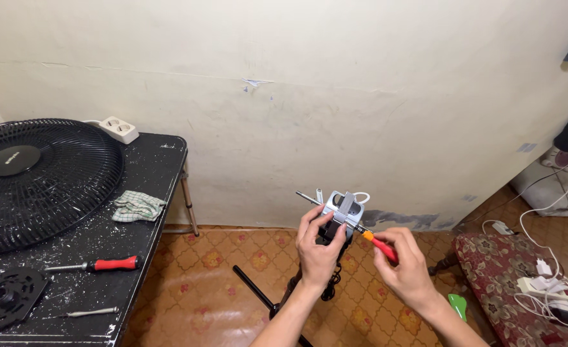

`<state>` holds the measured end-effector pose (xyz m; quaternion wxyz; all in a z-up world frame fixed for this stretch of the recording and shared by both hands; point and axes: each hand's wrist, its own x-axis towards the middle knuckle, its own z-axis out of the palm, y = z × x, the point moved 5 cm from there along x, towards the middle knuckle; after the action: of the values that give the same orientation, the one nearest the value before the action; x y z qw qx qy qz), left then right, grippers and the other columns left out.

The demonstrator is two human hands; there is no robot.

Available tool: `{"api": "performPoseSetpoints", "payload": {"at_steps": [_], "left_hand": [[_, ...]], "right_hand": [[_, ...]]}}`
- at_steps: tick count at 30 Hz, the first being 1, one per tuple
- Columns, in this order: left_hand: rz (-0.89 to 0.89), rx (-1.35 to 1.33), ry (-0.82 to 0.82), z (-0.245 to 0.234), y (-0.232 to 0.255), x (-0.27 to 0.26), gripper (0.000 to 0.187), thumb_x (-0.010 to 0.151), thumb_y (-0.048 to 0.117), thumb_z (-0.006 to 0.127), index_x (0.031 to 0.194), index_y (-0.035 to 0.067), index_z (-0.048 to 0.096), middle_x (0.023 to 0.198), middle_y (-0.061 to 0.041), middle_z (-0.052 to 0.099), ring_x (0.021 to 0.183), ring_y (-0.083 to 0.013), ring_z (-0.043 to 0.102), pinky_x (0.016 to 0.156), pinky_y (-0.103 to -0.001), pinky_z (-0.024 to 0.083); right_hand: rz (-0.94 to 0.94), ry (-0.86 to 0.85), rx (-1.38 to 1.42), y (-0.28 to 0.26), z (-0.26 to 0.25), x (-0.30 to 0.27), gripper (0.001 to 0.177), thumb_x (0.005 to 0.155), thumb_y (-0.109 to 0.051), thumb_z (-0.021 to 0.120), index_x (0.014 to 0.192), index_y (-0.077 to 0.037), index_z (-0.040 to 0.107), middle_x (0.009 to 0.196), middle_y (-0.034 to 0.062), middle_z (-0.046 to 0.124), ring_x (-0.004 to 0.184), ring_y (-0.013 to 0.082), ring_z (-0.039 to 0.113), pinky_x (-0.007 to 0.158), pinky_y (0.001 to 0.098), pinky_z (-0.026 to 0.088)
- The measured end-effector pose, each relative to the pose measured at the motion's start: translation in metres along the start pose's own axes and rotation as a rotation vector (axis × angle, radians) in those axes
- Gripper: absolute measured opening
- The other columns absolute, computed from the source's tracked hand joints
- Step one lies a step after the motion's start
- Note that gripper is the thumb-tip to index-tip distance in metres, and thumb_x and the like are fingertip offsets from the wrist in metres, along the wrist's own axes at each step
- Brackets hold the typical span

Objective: The person reassembles an electric fan motor by attaching the stator to the rotor, aligning the end bracket, and securing it with screws using a screwdriver. The person also wipes a metal part with a cloth before installation.

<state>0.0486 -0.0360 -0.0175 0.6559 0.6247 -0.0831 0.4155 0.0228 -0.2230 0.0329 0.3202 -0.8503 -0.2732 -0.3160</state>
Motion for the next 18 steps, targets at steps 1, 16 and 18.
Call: {"api": "performPoseSetpoints", "payload": {"at_steps": [1,16,18], "left_hand": [[0.011,-0.005,0.021,0.002,-0.001,-0.001,0.031,0.083,0.008,0.083,0.110,0.001,0.072,0.130,-0.015,0.066,0.118,-0.0297,0.068,0.101,-0.039,0.054],[-0.009,-0.036,0.016,0.018,-0.020,0.002,0.033,0.086,0.009,0.082,0.117,0.002,0.072,0.133,-0.014,0.065,0.119,-0.0292,0.067,0.099,-0.039,0.056],[-0.004,-0.046,0.014,0.018,-0.021,0.004,0.034,0.086,0.009,0.082,0.118,0.002,0.072,0.132,-0.014,0.065,0.118,-0.0289,0.067,0.099,-0.038,0.056]], "right_hand": [[0.012,-0.004,0.006,0.003,-0.001,0.001,0.028,0.086,-0.006,0.072,0.113,-0.003,0.065,0.108,0.0117,0.064,0.091,0.0192,0.068,0.077,0.0289,0.056],[0.023,0.042,0.053,0.034,0.001,-0.006,0.024,0.092,-0.004,0.068,0.114,0.000,0.061,0.111,0.0126,0.061,0.096,0.0192,0.064,0.081,0.0296,0.054],[0.066,0.052,0.098,0.039,0.004,-0.007,0.021,0.095,-0.004,0.065,0.116,0.000,0.063,0.109,0.0107,0.064,0.091,0.0165,0.068,0.079,0.0280,0.056]]}}
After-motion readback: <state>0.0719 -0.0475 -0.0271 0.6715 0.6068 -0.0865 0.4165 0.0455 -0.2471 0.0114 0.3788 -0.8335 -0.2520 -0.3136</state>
